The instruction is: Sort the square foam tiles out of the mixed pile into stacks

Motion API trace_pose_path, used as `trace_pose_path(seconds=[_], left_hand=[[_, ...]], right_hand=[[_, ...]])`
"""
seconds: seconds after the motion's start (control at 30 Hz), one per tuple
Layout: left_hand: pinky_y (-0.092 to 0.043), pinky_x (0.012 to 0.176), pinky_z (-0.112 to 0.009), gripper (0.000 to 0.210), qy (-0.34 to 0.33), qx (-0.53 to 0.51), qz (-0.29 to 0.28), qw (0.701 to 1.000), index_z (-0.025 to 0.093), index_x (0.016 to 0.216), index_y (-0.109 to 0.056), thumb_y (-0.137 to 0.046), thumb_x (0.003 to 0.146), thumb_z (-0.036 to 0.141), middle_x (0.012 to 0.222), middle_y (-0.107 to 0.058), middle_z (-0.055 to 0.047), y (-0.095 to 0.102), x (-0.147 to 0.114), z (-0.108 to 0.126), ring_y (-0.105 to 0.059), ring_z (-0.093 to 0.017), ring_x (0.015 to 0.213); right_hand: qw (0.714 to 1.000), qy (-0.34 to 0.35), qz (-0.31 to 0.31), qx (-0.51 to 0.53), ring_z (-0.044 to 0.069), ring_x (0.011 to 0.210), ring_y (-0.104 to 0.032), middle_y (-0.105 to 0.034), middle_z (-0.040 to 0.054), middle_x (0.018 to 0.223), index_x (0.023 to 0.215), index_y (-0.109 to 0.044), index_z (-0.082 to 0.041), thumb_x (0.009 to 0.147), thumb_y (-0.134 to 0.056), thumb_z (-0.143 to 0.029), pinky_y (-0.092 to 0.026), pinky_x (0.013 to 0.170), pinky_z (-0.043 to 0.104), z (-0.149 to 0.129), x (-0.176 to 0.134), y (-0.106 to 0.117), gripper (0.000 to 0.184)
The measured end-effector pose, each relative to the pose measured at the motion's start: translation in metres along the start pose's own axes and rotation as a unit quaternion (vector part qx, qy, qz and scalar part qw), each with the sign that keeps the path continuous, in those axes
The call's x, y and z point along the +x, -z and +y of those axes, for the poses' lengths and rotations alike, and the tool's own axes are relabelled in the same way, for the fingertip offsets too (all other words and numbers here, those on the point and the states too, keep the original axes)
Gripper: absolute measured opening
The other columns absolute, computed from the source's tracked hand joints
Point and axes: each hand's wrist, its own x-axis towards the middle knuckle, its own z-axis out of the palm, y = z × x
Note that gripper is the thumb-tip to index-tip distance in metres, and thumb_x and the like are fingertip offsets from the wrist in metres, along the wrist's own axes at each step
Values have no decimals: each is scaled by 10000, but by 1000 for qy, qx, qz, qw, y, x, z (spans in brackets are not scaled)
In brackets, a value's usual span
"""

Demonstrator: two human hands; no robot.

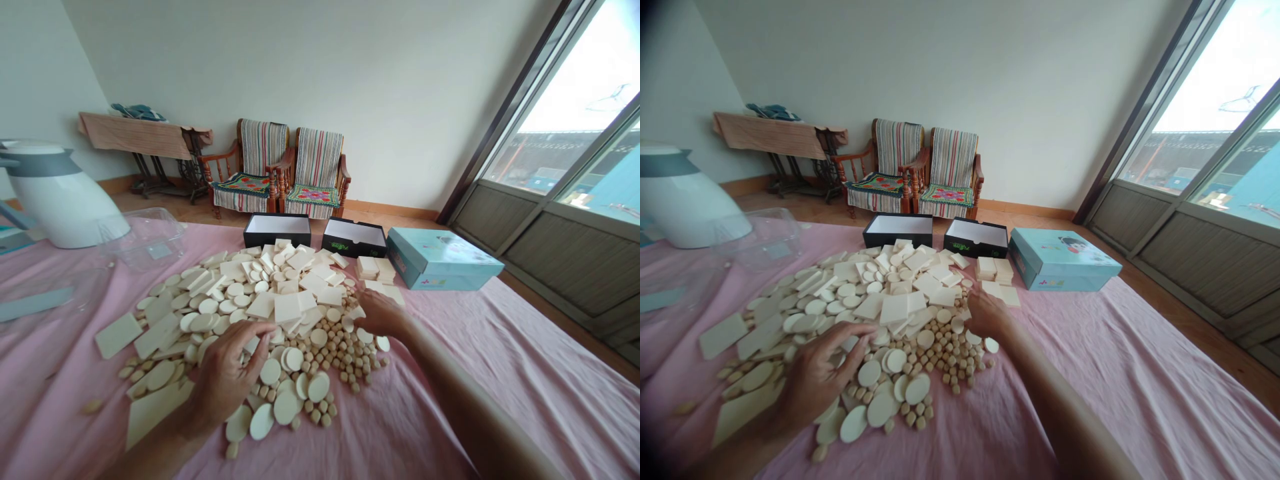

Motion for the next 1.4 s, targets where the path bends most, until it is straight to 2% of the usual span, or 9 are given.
trace_pose_path(seconds=[0.1, 0.27, 0.47, 0.57, 0.67, 0.8, 1.03, 1.13, 1.4], left_hand=[[-514, 769, -220, 139, 2, 0, -1, 1000, 191, 971, -645, -532, 891, 208, 887, -699, -16, 0, 0, 0, -666, -142, 844], [-511, 778, -228, 134, -2, 5, -3, 1000, 187, 970, -640, -533, 890, 196, 895, -697, -21, -1, 0, -1, -663, -144, 855], [-511, 758, -257, 130, -44, 13, -34, 998, 183, 942, -633, -516, 889, 168, 860, -689, -30, -4, 5, 16, -654, -151, 825], [-509, 736, -273, 142, -66, 7, -83, 994, 187, 937, -630, -499, 892, 154, 833, -683, -30, -7, 8, 31, -644, -155, 797], [-505, 736, -286, 156, -88, -3, -123, 988, 191, 952, -628, -491, 896, 143, 829, -678, -29, -13, 11, 39, -634, -160, 796], [-496, 820, -320, 163, -99, 7, -81, 992, 181, 978, -620, -496, 892, 117, 868, -678, -42, -23, 10, 31, -629, -174, 865], [-487, 830, -306, 209, -97, 15, -37, 995, 184, 1027, -609, -525, 865, 80, 884, -675, -37, -23, 3, 18, -622, -167, 866], [-488, 834, -301, 220, -100, 18, -35, 994, 187, 1026, -610, -525, 858, 72, 878, -675, -34, -22, 4, 22, -625, -164, 866], [-499, 836, -301, 218, -97, 44, -26, 994, 202, 1012, -633, -525, 855, 96, 880, -682, -37, -26, 7, 22, -636, -166, 860]], right_hand=[[1000, -12, 23, 2, 296, 1096, -562, -533, 219, 1256, 1219, -515, -70, 717, -649, -253, -441, 846, 360, 0, -2, 1, 551], [993, -14, 109, 53, 178, 893, -585, -607, 116, 1039, 980, -591, -141, 734, -504, -52, -405, 739, 263, 6, -4, 1, 276], [978, 2, 149, 146, 145, 738, -559, -642, 33, 781, 733, -573, -176, 748, -523, -142, -375, 646, 239, 20, -4, 2, 62], [962, -10, 169, 215, 131, 662, -560, -652, 17, 746, 789, -610, -183, 759, -519, -185, -395, 600, 231, 39, 2, 5, 96], [921, -39, 226, 316, 127, 598, -557, -652, 21, 713, 928, -664, -176, 774, -512, -251, -429, 567, 235, 69, 12, 7, 229], [879, -81, 272, 383, 134, 579, -558, -652, 44, 693, 982, -692, -121, 770, -491, -324, -456, 549, 247, 112, 22, 1, 355], [898, -98, 251, 347, 128, 528, -513, -627, 24, 579, 768, -732, -121, 719, -538, -323, -417, 510, 245, 151, 26, -15, 285], [910, -89, 236, 329, 143, 554, -542, -637, 21, 573, 742, -745, -135, 711, -566, -302, -419, 516, 244, 151, 32, -19, 248], [938, -77, 214, 263, 180, 634, -632, -695, 49, 687, 903, -750, -151, 756, -552, -228, -464, 651, 291, 136, 25, -11, 258]])
